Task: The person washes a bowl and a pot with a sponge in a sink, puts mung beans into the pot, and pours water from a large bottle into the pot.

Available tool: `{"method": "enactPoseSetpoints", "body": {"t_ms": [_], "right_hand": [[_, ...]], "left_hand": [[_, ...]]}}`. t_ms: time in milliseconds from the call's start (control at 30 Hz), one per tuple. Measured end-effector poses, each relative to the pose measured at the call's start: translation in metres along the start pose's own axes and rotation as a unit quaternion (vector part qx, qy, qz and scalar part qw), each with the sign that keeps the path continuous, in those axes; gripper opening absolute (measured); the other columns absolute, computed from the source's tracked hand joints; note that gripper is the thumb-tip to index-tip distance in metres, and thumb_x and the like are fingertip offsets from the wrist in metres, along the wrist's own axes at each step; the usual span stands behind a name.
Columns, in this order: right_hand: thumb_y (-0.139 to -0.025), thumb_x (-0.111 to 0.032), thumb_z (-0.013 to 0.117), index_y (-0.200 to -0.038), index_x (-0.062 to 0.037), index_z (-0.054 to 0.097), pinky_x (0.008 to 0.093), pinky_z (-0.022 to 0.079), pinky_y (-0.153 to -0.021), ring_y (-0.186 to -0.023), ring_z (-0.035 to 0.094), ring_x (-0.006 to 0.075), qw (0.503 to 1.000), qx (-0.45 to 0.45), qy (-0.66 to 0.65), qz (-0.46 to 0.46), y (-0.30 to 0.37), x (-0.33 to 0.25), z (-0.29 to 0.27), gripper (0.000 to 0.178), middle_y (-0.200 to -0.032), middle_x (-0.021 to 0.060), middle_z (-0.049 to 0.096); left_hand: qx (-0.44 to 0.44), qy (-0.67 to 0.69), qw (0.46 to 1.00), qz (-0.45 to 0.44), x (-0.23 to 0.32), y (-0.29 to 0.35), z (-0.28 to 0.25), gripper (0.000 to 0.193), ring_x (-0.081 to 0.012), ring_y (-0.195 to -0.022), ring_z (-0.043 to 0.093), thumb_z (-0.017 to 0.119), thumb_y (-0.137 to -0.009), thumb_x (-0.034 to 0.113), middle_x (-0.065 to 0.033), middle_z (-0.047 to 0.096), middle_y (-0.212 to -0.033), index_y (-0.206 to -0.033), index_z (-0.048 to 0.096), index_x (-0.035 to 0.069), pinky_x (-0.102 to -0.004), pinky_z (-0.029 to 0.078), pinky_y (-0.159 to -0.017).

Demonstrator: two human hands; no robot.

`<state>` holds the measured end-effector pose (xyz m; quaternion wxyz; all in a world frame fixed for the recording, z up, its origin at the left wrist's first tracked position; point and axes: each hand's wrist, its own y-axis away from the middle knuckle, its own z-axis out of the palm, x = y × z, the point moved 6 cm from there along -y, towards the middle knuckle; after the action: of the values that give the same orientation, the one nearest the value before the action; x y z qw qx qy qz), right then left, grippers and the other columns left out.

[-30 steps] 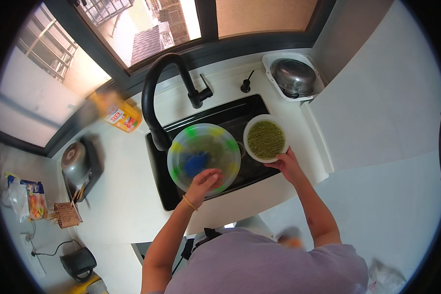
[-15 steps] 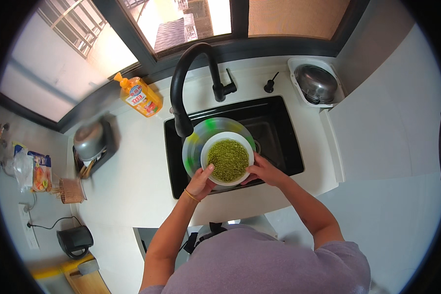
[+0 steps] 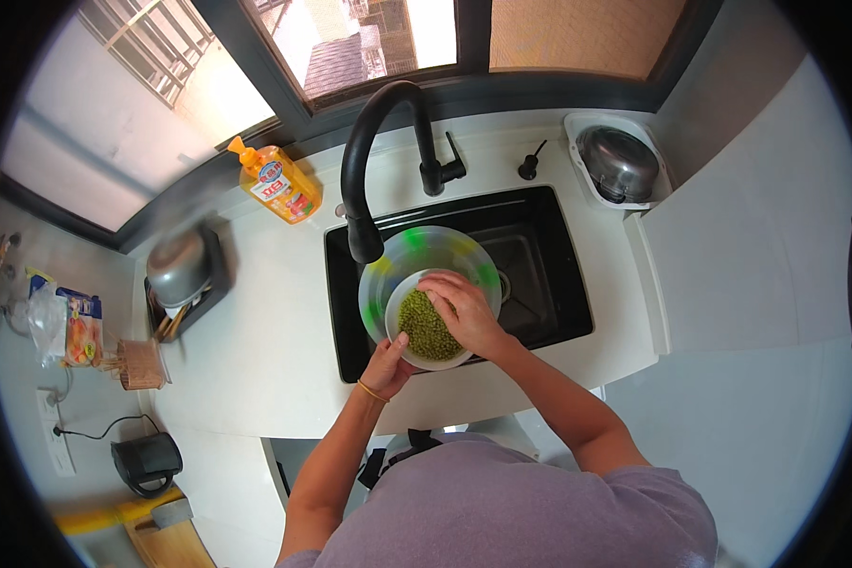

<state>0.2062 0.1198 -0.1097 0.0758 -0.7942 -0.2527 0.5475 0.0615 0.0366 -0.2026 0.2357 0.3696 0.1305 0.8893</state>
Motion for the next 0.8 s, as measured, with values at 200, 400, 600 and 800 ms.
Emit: {"method": "enactPoseSetpoints", "body": {"t_ms": [200,400,600,800], "right_hand": [[-0.088,-0.004,0.055,-0.11,-0.0033,0.062,0.0407,0.044,-0.094,-0.109,0.056,0.0319,0.999,0.017,0.037,0.015,0.012,0.011,0.009,0.023,-0.113,0.0133,0.062],[-0.087,-0.007,0.056,-0.111,-0.0059,0.063,0.0416,0.041,-0.098,-0.111,0.055,0.0312,0.998,0.024,0.045,0.039,0.024,0.024,0.019,0.024,-0.114,0.0124,0.062],[-0.087,-0.009,0.058,-0.11,-0.0075,0.064,0.0414,0.042,-0.097,-0.11,0.055,0.0302,0.996,0.041,0.038,0.071,0.029,0.034,0.028,0.024,-0.113,0.0107,0.062],[-0.086,-0.009,0.059,-0.11,-0.0088,0.065,0.0411,0.042,-0.098,-0.11,0.055,0.0293,0.996,0.046,0.033,0.065,0.028,0.039,0.039,0.025,-0.114,0.0092,0.061]], "left_hand": [[0.0,-0.005,1.0,-0.014,-0.004,0.004,-0.001,0.054,-0.0234,-0.117,0.055,0.06,-0.093,0.031,-0.0097,0.053,-0.129,-0.133,0.04,0.001,-0.0438,0.045,-0.101],[0.009,-0.002,1.0,-0.019,-0.01,0.005,-0.008,0.055,-0.0228,-0.118,0.053,0.06,-0.093,0.031,-0.0096,0.053,-0.129,-0.134,0.039,0.001,-0.0436,0.043,-0.103],[0.026,-0.005,0.999,-0.029,-0.01,0.004,-0.01,0.053,-0.0235,-0.118,0.054,0.061,-0.093,0.029,-0.0097,0.053,-0.129,-0.133,0.041,0.001,-0.0444,0.044,-0.102],[0.051,-0.023,0.998,-0.03,-0.006,0.008,-0.015,0.05,-0.0246,-0.115,0.056,0.061,-0.092,0.027,-0.0108,0.055,-0.126,-0.13,0.044,-0.001,-0.0456,0.045,-0.1]]}}
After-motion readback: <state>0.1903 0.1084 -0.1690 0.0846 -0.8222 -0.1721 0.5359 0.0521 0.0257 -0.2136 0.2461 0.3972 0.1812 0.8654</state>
